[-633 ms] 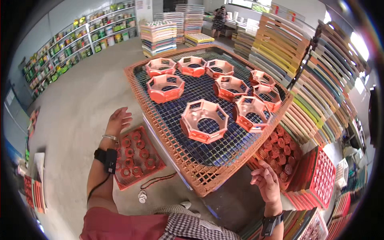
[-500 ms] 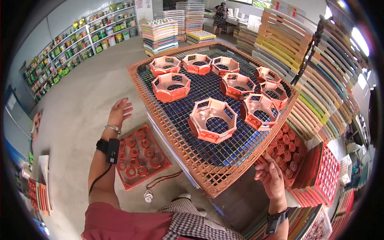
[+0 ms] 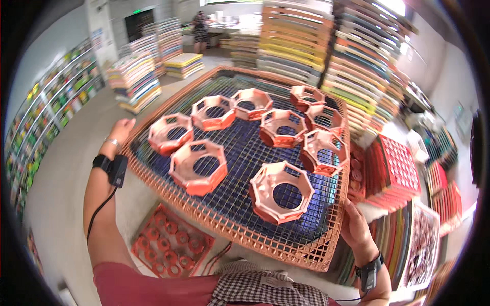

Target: Organizing and inspecting octagonal plastic bases and circular lids on drying racks in a manufacturing facility.

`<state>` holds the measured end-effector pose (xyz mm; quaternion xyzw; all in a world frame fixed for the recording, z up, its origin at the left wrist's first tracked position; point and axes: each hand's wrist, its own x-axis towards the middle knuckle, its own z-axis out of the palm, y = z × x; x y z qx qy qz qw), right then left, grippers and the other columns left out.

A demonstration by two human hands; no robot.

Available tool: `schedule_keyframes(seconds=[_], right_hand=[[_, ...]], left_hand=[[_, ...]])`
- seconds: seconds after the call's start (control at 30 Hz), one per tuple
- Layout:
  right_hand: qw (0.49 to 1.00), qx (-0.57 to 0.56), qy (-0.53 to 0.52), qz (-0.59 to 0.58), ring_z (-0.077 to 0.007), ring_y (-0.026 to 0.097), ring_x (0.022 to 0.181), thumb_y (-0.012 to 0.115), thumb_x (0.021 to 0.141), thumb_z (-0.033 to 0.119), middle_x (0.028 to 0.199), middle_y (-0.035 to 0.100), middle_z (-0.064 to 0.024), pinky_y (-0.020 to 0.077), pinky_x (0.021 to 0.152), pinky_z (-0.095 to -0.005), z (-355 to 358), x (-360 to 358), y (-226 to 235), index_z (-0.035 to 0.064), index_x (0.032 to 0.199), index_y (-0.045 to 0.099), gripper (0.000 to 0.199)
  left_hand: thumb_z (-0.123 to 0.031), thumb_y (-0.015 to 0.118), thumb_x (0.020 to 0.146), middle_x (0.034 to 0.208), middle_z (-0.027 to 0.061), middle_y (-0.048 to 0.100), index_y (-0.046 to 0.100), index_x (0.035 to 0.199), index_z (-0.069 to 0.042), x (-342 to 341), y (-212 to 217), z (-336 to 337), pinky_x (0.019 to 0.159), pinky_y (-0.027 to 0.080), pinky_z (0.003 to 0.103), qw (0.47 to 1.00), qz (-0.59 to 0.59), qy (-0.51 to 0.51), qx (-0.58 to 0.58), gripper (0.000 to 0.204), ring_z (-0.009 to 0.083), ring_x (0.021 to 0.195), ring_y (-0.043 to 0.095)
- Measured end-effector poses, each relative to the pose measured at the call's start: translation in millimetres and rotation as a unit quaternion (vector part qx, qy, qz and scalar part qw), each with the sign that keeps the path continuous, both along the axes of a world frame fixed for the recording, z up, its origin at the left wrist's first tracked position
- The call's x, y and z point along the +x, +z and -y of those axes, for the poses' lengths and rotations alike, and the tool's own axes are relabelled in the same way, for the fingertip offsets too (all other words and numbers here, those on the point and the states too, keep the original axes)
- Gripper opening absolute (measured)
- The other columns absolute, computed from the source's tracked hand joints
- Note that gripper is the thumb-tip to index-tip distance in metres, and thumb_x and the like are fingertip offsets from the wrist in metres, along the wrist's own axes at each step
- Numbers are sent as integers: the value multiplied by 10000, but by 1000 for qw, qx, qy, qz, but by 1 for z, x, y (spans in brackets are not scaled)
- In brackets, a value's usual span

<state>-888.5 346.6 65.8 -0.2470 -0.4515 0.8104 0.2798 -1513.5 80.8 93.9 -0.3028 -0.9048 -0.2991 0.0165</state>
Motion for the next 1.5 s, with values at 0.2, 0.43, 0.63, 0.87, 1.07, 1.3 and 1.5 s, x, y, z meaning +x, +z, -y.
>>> schedule_keyframes(seconds=[0.2, 0.43, 0.63, 0.87, 1.07, 1.3, 1.5], right_hand=[[991, -26, -127, 27, -125, 591, 831, 460, 933, 222, 997, 598, -56, 504, 715, -282, 22, -18, -4, 20, 1171, 458, 311], [983, 60, -169, 29, -53, 536, 704, 539, 905, 198, 906, 576, 1, 467, 607, -212, 28, -32, 9, 16, 1184, 453, 344], [970, 123, -206, -34, -82, 577, 750, 585, 876, 205, 972, 593, -42, 500, 652, -246, 38, 24, 11, -14, 1228, 421, 446], [941, 164, -295, -29, -63, 571, 766, 600, 869, 239, 929, 587, -18, 492, 661, -220, 131, 166, 38, 15, 1173, 455, 404], [887, 137, -441, 20, -10, 460, 593, 600, 874, 265, 741, 479, 63, 381, 489, -162, 250, 311, 42, 79, 1136, 461, 350], [789, 121, -594, 104, -15, 441, 537, 595, 877, 257, 736, 473, 54, 385, 442, -175, 395, 465, 35, 71, 1067, 470, 294], [699, 89, -689, 172, -26, 455, 571, 590, 879, 236, 750, 480, 49, 409, 494, -191, 488, 559, 5, 59, 1123, 465, 326]], left_hand=[[-664, 325, 850, 974, 211, 629, 593, 1030, 65, -42, -13, -52, 782, 427, 400, 989, 33, -60, -131, 797, 265, 888, 587], [-622, 309, 882, 731, 56, 602, 613, 1000, 11, -89, -49, -59, 522, 438, 318, 978, 149, -58, 134, 712, 151, 600, 543], [-489, 420, 911, 802, 33, 576, 435, 1278, -3, -74, -8, -75, 439, 413, 219, 933, 156, -149, 287, 610, 108, 451, 468], [-598, 355, 884, 1249, 158, 498, 404, 1283, 60, 9, 71, -142, 983, 338, 298, 837, 398, -301, 227, 771, 212, 1157, 469], [-638, 300, 877, 1221, 131, 527, 453, 1245, 41, 235, 96, -210, 973, 359, 333, 776, 456, -417, 126, 787, 226, 1104, 519], [-607, 324, 892, 918, 74, 627, 545, 1114, 22, 528, 62, -275, 670, 496, 268, 706, 397, -587, 30, 703, 150, 759, 608], [-520, 372, 922, 1051, 104, 595, 479, 1208, 76, 743, 5, -356, 836, 449, 268, 624, 417, -660, -33, 669, 153, 948, 571]])
